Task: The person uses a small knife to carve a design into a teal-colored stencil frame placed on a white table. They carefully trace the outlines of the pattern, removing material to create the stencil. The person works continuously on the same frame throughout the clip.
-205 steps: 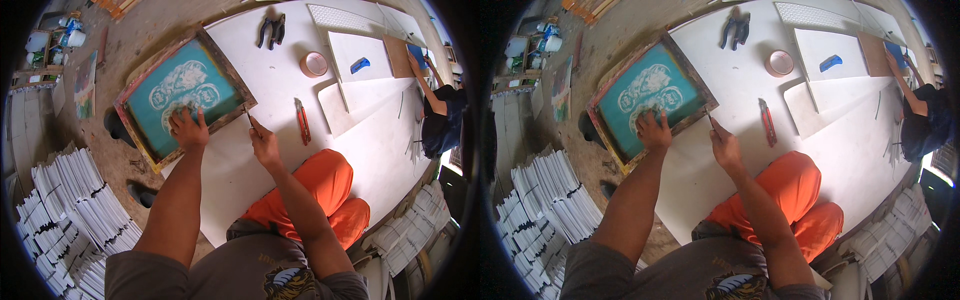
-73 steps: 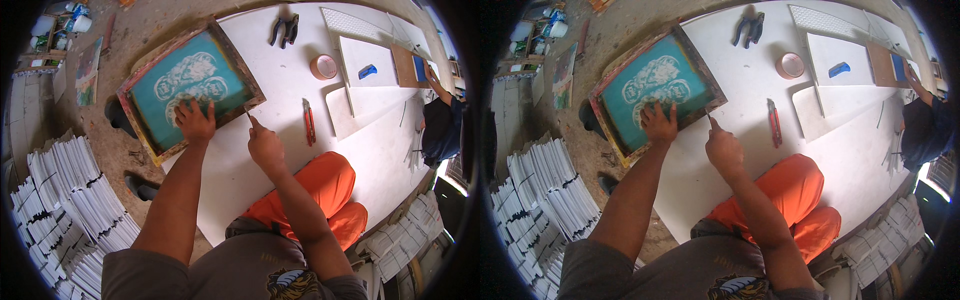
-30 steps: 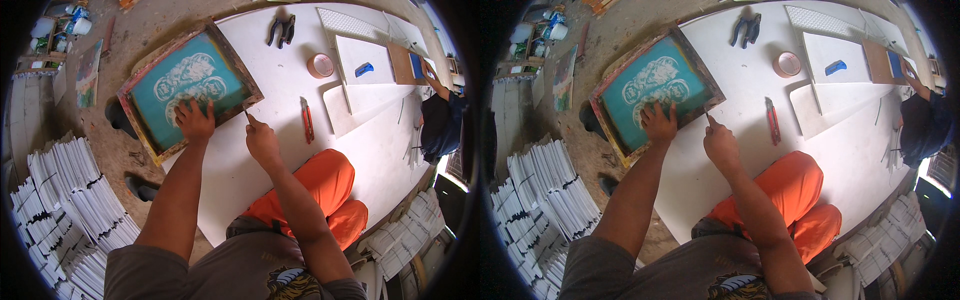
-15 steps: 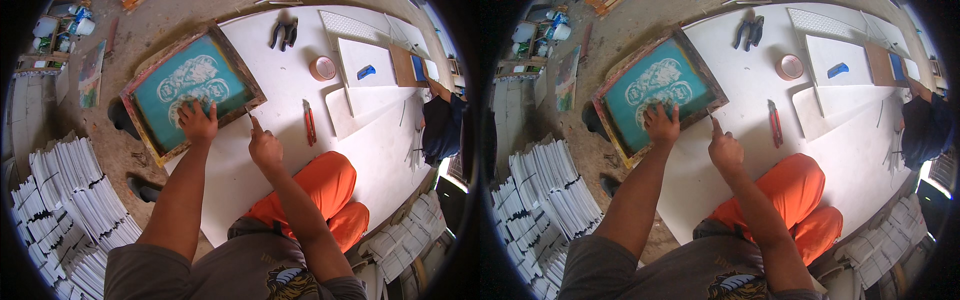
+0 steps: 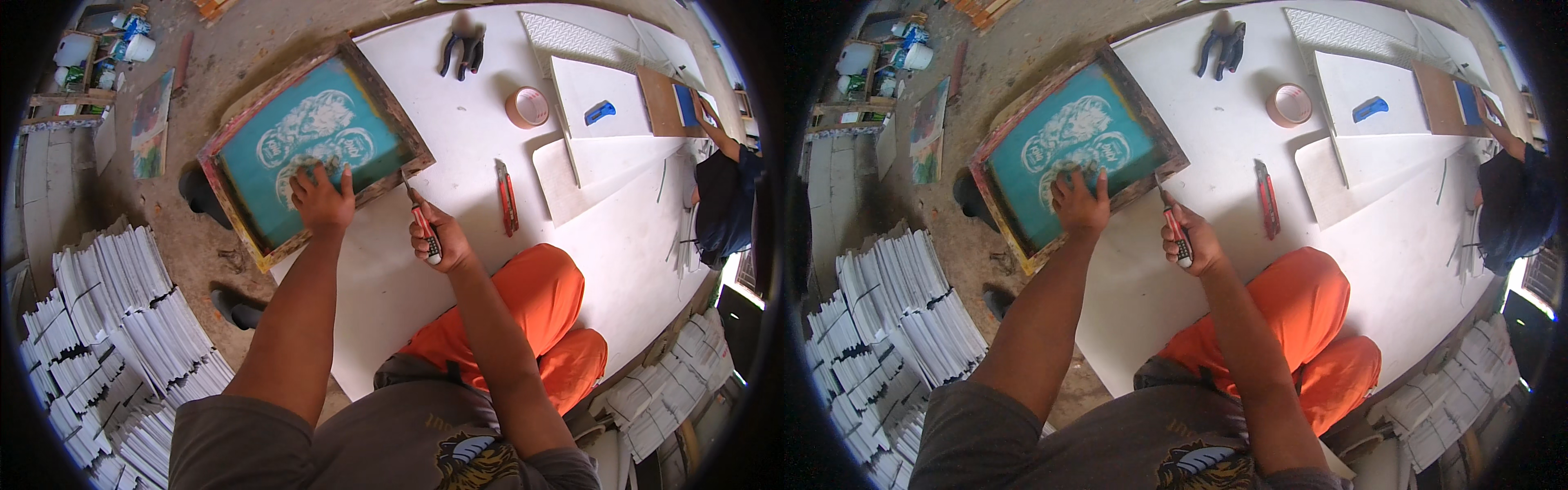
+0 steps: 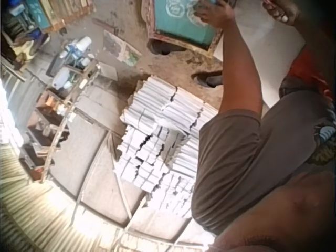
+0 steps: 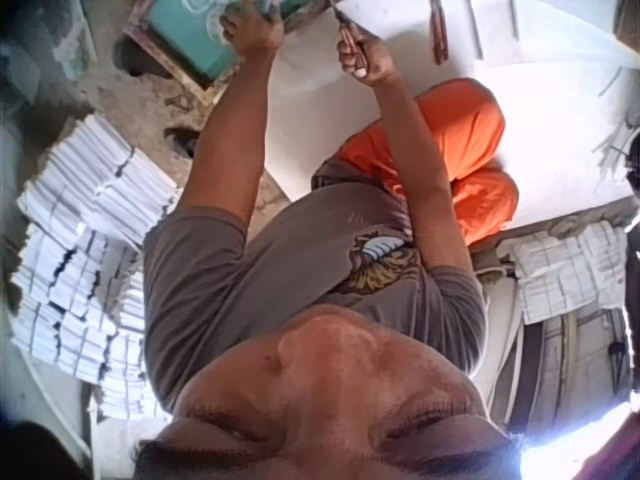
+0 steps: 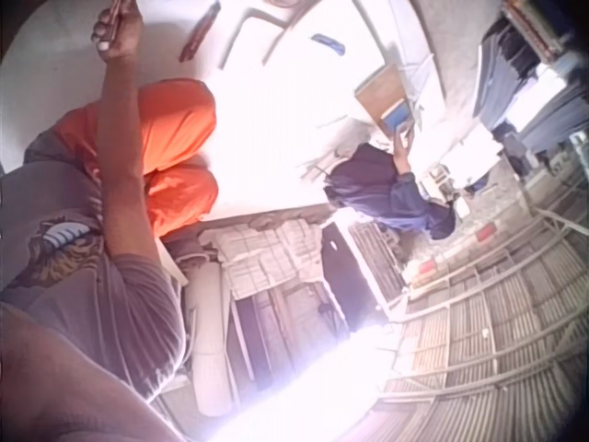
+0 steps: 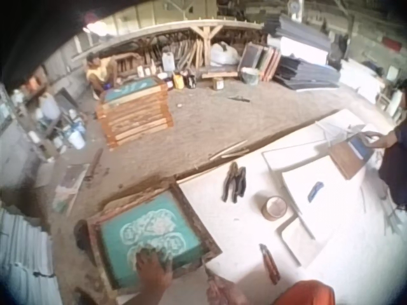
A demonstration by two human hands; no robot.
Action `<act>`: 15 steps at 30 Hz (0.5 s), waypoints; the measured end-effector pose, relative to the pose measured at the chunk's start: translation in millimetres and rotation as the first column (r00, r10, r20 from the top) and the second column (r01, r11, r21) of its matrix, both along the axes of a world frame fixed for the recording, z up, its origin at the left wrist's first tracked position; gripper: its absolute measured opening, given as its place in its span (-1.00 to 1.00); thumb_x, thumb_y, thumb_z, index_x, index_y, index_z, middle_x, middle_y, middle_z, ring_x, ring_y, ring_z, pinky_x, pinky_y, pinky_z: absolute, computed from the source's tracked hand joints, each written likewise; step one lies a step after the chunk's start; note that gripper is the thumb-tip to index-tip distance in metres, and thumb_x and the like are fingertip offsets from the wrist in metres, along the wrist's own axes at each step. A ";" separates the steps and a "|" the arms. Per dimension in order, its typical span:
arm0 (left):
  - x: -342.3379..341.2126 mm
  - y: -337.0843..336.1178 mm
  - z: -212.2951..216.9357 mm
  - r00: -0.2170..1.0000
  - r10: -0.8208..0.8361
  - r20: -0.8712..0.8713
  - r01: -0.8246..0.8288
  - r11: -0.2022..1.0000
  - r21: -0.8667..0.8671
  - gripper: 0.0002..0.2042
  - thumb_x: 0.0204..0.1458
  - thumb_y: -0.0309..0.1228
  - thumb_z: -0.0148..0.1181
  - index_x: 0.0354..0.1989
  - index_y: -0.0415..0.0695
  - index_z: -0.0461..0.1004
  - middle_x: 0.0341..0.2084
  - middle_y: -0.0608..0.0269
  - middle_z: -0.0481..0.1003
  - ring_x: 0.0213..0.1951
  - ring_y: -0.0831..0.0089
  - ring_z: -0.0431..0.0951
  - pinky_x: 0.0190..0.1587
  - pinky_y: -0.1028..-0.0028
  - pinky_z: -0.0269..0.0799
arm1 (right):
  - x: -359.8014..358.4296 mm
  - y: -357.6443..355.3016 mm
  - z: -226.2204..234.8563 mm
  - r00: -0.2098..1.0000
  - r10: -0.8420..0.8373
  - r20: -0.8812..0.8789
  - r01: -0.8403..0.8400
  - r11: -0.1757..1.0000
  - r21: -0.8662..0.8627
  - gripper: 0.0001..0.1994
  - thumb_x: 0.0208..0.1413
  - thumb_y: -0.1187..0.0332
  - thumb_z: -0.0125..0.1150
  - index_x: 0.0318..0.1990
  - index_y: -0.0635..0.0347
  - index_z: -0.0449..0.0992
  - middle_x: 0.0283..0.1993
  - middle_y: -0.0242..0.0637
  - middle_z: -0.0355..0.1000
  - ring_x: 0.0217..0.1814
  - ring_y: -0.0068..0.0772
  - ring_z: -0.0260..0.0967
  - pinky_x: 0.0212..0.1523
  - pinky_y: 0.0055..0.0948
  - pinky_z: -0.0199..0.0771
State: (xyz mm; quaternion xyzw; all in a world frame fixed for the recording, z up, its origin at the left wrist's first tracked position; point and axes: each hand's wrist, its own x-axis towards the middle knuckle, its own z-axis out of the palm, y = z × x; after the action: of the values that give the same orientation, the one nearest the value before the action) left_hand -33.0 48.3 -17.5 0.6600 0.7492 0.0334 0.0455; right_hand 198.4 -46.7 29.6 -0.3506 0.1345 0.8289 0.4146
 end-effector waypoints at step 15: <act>0.2 -1.9 0.8 0.999 0.014 0.033 -0.015 1.000 0.007 -0.30 0.33 0.24 -0.11 0.39 -0.09 0.29 0.38 -0.21 0.15 0.44 -0.33 0.09 0.39 -0.26 0.07 | -43.2 -7.5 28.6 -0.225 -0.008 0.974 -0.721 0.674 -0.161 -0.55 0.40 0.22 0.09 0.42 -0.15 0.38 -0.35 0.15 0.55 -0.26 0.29 0.57 -0.20 0.19 0.55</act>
State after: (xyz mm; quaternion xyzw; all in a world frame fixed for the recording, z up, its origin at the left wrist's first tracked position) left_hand -32.8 46.5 -16.7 0.6541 0.7529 0.0472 0.0553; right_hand 155.3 -54.2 58.2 -0.7305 -0.5412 0.3841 0.1612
